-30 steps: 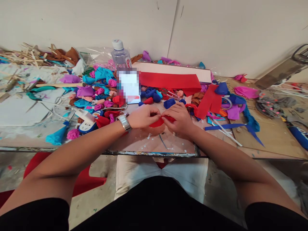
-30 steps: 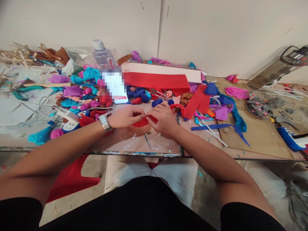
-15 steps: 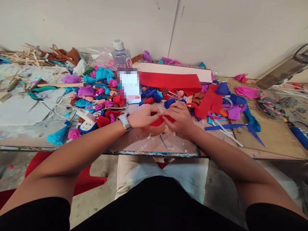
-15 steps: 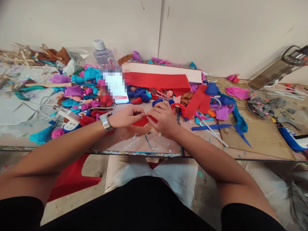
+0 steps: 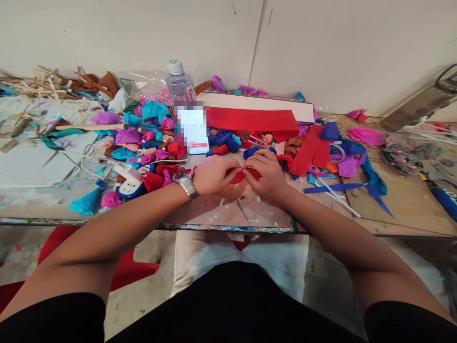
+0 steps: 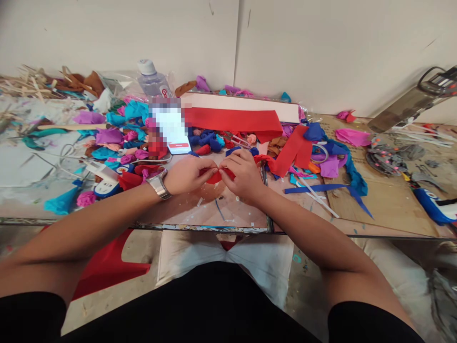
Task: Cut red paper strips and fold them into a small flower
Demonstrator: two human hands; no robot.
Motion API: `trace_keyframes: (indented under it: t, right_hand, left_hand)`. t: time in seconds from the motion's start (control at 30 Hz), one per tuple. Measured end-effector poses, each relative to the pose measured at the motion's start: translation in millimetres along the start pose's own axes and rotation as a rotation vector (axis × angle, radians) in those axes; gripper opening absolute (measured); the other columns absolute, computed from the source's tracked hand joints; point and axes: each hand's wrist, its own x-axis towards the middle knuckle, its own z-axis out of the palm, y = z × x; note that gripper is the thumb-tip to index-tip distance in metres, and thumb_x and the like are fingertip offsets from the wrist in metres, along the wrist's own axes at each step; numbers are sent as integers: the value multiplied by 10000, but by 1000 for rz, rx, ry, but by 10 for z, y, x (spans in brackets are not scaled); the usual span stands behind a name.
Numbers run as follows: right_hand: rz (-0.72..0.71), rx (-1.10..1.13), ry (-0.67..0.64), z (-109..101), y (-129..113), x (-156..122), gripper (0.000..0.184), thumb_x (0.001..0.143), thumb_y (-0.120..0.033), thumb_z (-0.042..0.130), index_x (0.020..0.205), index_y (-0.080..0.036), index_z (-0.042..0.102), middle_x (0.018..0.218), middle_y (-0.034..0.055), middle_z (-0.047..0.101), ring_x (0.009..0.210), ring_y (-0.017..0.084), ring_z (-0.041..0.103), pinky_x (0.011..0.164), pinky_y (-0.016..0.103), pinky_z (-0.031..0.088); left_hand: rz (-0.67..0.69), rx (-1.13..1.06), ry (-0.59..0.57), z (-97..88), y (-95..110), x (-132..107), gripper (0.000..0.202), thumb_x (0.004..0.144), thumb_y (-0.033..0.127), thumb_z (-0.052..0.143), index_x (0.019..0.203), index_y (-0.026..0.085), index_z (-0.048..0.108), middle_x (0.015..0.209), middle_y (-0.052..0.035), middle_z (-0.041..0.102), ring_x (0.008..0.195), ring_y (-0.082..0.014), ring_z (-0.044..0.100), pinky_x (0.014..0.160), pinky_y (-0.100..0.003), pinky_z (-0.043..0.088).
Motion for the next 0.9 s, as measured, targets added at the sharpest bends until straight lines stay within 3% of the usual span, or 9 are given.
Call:
trace_keyframes:
  t: [0.2, 0.37, 0.47, 0.67, 0.9]
  right_hand:
    - [47, 69, -5, 16, -9, 9, 75, 986, -243, 600, 987, -231, 674, 1041, 73, 750, 1061, 287, 586, 1018, 483, 455]
    - [51, 75, -32, 41, -7, 13, 78, 991, -236, 555, 956, -225, 624, 1025, 88, 720, 1058, 287, 567, 990, 473, 455]
    - [55, 79, -52, 42, -4, 17, 78, 977, -227, 542, 940, -227, 611, 1012, 91, 715, 1046, 290, 561, 974, 474, 451]
    - [38, 55, -44, 5, 3, 2, 58, 982, -251, 585, 987, -225, 638, 1062, 83, 744, 1060, 285, 586, 1019, 483, 433]
    - [51, 24, -77, 2, -10, 16, 93, 994, -246, 542, 962, -223, 626, 1036, 97, 730, 1049, 292, 587, 971, 479, 442]
  left_hand:
    - [66, 193, 69, 63, -35, -34, 374, 1077, 405, 450, 974, 219, 758, 775, -51, 735, 677, -195, 651, 572, -336, 251]
    - [93, 265, 56, 80, -45, -40, 376, 1093, 418, 424, 1043, 243, 753, 885, -52, 778, 720, -203, 680, 566, -339, 258]
    - [84, 265, 37, 77, -42, -36, 366, 1091, 417, 432, 1064, 249, 755, 921, -52, 788, 729, -200, 679, 572, -327, 268]
    - [51, 212, -3, 87, -73, -17, 412, 1092, 462, 424, 1021, 234, 759, 822, -56, 756, 713, -212, 656, 593, -323, 274]
    - [65, 74, -19, 29, -60, -3, 354, 1060, 412, 483, 962, 219, 763, 765, -47, 724, 663, -185, 616, 612, -311, 310]
